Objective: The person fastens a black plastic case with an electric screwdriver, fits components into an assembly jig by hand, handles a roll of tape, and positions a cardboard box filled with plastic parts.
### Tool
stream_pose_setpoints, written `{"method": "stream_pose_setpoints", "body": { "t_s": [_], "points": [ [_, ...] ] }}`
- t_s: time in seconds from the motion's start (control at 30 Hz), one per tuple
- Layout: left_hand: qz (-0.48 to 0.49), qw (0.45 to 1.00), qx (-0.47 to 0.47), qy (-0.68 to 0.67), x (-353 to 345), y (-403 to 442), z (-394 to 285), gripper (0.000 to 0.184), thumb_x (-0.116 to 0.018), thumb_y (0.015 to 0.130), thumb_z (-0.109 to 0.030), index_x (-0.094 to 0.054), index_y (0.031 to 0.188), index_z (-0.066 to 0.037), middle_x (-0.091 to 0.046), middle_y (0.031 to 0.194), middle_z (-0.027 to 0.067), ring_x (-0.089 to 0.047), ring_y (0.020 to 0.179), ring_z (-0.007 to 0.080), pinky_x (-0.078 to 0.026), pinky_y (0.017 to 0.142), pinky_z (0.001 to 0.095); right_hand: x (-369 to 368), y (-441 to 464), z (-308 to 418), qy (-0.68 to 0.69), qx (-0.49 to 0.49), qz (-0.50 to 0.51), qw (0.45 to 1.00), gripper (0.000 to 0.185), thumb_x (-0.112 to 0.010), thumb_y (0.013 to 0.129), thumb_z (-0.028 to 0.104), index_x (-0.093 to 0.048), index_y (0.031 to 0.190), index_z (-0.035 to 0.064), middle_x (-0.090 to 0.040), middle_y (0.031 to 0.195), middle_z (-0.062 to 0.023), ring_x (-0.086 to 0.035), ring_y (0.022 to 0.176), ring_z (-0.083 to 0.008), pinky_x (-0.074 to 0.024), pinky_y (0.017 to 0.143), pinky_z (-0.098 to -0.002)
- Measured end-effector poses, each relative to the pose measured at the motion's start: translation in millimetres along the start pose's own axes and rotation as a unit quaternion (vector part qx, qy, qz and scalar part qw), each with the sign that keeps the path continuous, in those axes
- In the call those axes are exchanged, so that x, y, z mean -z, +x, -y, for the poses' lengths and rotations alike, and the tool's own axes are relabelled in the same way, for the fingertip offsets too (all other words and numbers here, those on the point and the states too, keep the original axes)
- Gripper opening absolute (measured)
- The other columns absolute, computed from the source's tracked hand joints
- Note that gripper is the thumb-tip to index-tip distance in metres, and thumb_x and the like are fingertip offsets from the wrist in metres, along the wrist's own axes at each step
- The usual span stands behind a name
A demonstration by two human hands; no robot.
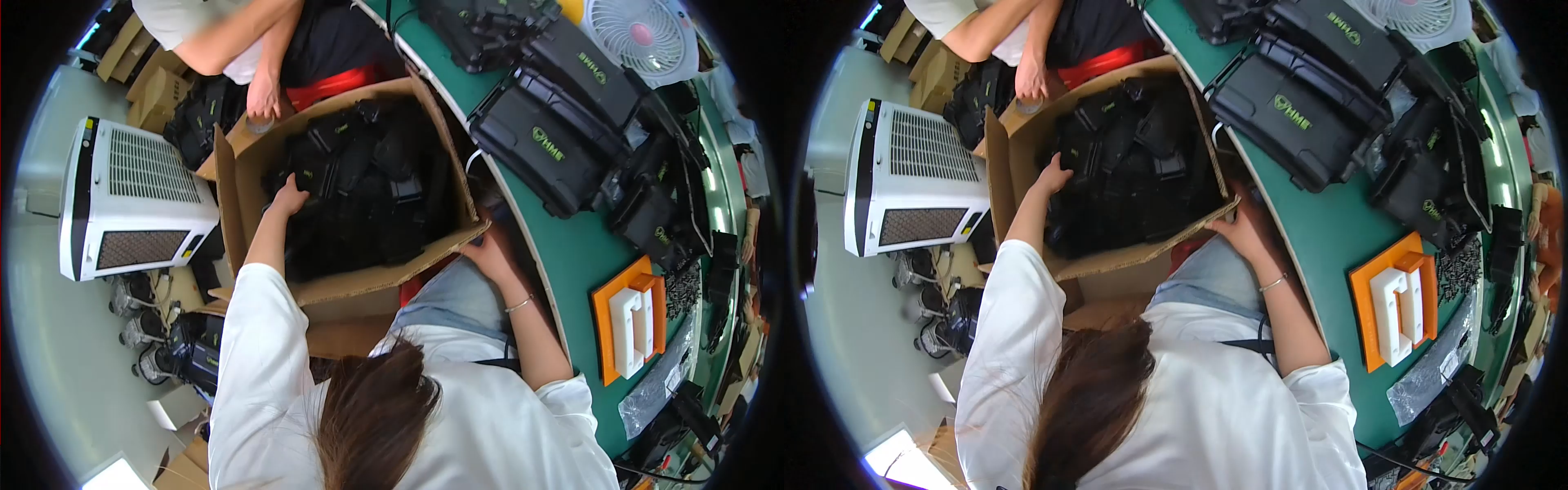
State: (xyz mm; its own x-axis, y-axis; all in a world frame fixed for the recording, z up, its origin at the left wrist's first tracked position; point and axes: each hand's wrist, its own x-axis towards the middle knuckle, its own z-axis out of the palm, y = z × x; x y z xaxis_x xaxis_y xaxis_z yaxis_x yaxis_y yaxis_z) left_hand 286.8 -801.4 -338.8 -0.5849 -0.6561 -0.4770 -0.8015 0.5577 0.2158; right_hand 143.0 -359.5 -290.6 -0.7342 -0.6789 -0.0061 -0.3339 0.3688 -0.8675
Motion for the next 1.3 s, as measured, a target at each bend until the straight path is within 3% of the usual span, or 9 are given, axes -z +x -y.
{"method": "stream_pose_setpoints", "body": {
  "t_s": [0.13,0.3,0.43,0.67,0.77,1.2,1.3],
  "points": [
    [-0.039,0.998,-0.03,-0.024,11,2,-4,0.08,-0.06,0.079,-0.027,-0.019,0.144,-0.003,-0.054,0.12,0.0293,-0.053,0.113,0.04,-0.043,0.096,0.0432,-4,-2,-9,0.015,-0.02,0.01,1.0,0.082,-0.081,0.063,0.025,-0.041,0.13,0.0028,-0.056,0.12,-0.0212,-0.053,0.113,-0.0376,-0.0434,0.094,-0.041],
    [-0.046,0.999,-0.023,-0.014,4,-5,7,0.076,-0.059,0.078,-0.027,-0.024,0.142,-0.005,-0.056,0.116,0.0293,-0.055,0.109,0.0411,-0.044,0.094,0.0445,-1,-1,0,0.009,-0.014,0.005,1.0,0.081,-0.083,0.06,0.025,-0.044,0.127,-0.0003,-0.052,0.124,-0.0221,-0.048,0.119,-0.0364,-0.0379,0.101,-0.04],
    [-0.026,0.999,-0.024,0.009,-15,-15,22,0.07,-0.058,0.078,-0.028,-0.033,0.137,-0.002,-0.055,0.119,0.0292,-0.053,0.113,0.04,-0.042,0.097,0.0439,-1,-3,4,-0.016,-0.02,0.0,1.0,0.082,-0.082,0.062,0.017,-0.041,0.131,0.0023,-0.051,0.127,-0.0197,-0.048,0.121,-0.0333,-0.0378,0.101,-0.0372],
    [0.067,0.998,-0.015,0.006,-43,-29,44,0.054,-0.062,0.077,-0.028,-0.053,0.122,-0.001,-0.058,0.119,0.024,-0.054,0.115,0.0355,-0.042,0.097,0.0395,10,-3,19,-0.021,-0.038,0.021,0.999,0.082,-0.082,0.062,0.021,-0.041,0.131,0.0019,-0.053,0.124,-0.0208,-0.049,0.118,-0.0354,-0.0384,0.1,-0.0384],
    [0.063,0.998,-0.01,-0.014,-41,-31,42,0.049,-0.064,0.077,-0.028,-0.057,0.118,-0.002,-0.059,0.119,0.0225,-0.054,0.114,0.0347,-0.042,0.097,0.0382,7,-2,11,0.002,-0.017,0.024,1.0,0.082,-0.082,0.062,0.022,-0.041,0.131,0.0031,-0.053,0.124,-0.0208,-0.049,0.118,-0.035,-0.0389,0.099,-0.0382],
    [0.099,0.993,-0.028,-0.049,-48,-37,34,0.05,-0.063,0.079,-0.028,-0.056,0.121,0.0,-0.059,0.118,0.021,-0.055,0.114,0.0324,-0.042,0.097,0.037,7,-5,14,-0.007,-0.025,0.022,0.999,0.082,-0.082,0.063,0.021,-0.04,0.131,0.003,-0.053,0.124,-0.0199,-0.05,0.117,-0.0337,-0.0398,0.098,-0.0373],
    [0.103,0.993,-0.03,-0.046,-56,-31,44,0.05,-0.063,0.08,-0.028,-0.056,0.121,-0.001,-0.06,0.118,0.0208,-0.056,0.113,0.0321,-0.042,0.097,0.0365,9,-5,19,-0.012,-0.034,0.016,0.999,0.082,-0.082,0.062,0.02,-0.041,0.129,-0.0014,-0.052,0.125,-0.0214,-0.048,0.119,-0.0339,-0.0371,0.101,-0.0374]
  ]
}}
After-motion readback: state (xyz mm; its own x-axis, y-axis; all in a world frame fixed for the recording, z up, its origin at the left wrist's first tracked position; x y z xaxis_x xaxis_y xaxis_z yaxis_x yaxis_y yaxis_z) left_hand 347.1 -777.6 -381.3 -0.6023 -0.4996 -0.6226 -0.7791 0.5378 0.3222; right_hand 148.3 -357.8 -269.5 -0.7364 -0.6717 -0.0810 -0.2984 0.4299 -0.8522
